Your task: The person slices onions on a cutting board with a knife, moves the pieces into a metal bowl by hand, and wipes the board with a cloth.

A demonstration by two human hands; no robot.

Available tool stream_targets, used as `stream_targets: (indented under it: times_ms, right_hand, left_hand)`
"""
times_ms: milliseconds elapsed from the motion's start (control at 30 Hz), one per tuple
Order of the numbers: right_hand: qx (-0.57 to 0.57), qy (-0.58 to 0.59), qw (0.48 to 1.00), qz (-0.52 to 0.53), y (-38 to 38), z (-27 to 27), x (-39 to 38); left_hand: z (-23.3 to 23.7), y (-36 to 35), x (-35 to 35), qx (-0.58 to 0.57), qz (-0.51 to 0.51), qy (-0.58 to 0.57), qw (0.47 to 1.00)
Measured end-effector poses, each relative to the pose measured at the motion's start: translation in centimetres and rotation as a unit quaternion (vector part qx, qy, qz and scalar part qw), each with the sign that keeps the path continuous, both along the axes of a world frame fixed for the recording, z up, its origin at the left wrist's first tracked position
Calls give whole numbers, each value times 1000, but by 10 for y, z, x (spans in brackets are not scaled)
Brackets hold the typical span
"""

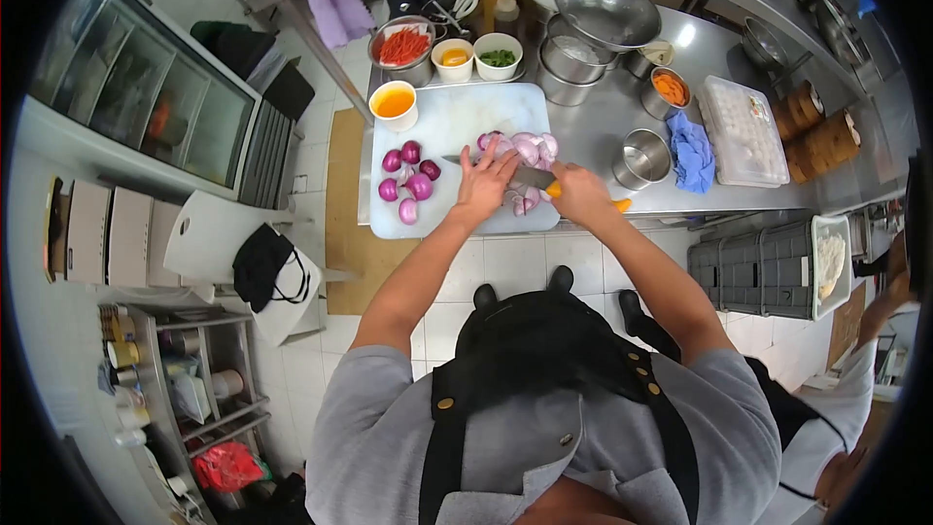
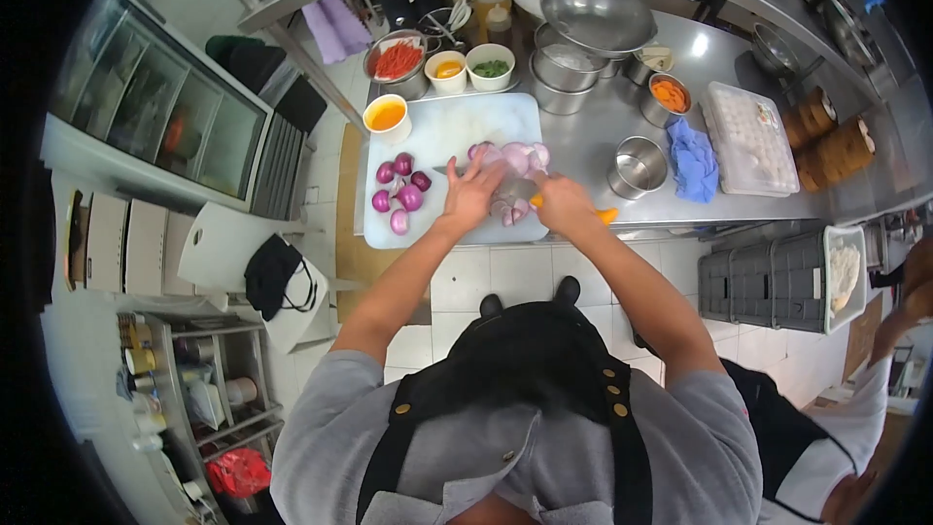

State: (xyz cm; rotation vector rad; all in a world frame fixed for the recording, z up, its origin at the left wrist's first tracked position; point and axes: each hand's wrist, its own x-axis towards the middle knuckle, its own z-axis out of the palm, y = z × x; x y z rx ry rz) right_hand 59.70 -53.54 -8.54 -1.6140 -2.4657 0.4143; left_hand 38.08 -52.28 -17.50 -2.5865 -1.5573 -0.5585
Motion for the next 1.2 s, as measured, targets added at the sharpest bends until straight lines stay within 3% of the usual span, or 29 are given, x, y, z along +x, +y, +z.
stream_targets:
  times_ms: [100, 200, 267, 333, 400, 500, 533, 700, 767, 833, 900, 967, 1200]
  right_hand:
    - [-29, 12, 999, -34, -21, 25, 47]
    - [-81, 54, 991, -86, -41, 32, 92]
    - [-100, 164, 964, -184, -49, 14, 106]
    - [-64, 177, 961, -204, -49, -22, 105]
    - [-28, 193, 952, -238, -44, -51, 99]
    - [-38, 169, 961, -214, -41, -64, 87]
    - [-52, 163, 963, -209, -41, -66, 80]
    - [-49, 158, 976, -139, -51, -54, 49]
    - [-52, 177, 971, -153, -55, -46, 44]
    - [-88, 196, 969, -120, -64, -30, 40]
    - [-125, 212, 965, -88, -79, -28, 38]
    - [-221, 195, 955, 7, -88, -30, 33]
    - [-289, 154, 945, -4, -65, -46, -2]
  left_hand:
    - [6, 3, -7, -83, 12, 53, 995]
    - [3, -14, 9, 6, 146, -128, 981]
    - [1, -26, 45, 5, 122, -101, 987]
    - [13, -37, 78, -78, 27, -75, 994]
    - [5, -26, 88, -75, 44, -61, 994]
    - [-22, 2, 81, -29, 76, -38, 996]
    - [-20, 6, 71, 11, 89, -27, 996]
    - [10, -9, 22, -1, 135, -84, 987]
    - [9, -16, -18, -2, 244, -34, 969]
    - [39, -25, -53, -99, 321, -16, 942]
    - [39, -28, -82, -145, 293, -16, 945]
    - [40, -26, -96, -199, 240, -7, 950]
    - [24, -31, -111, -187, 232, -42, 954]
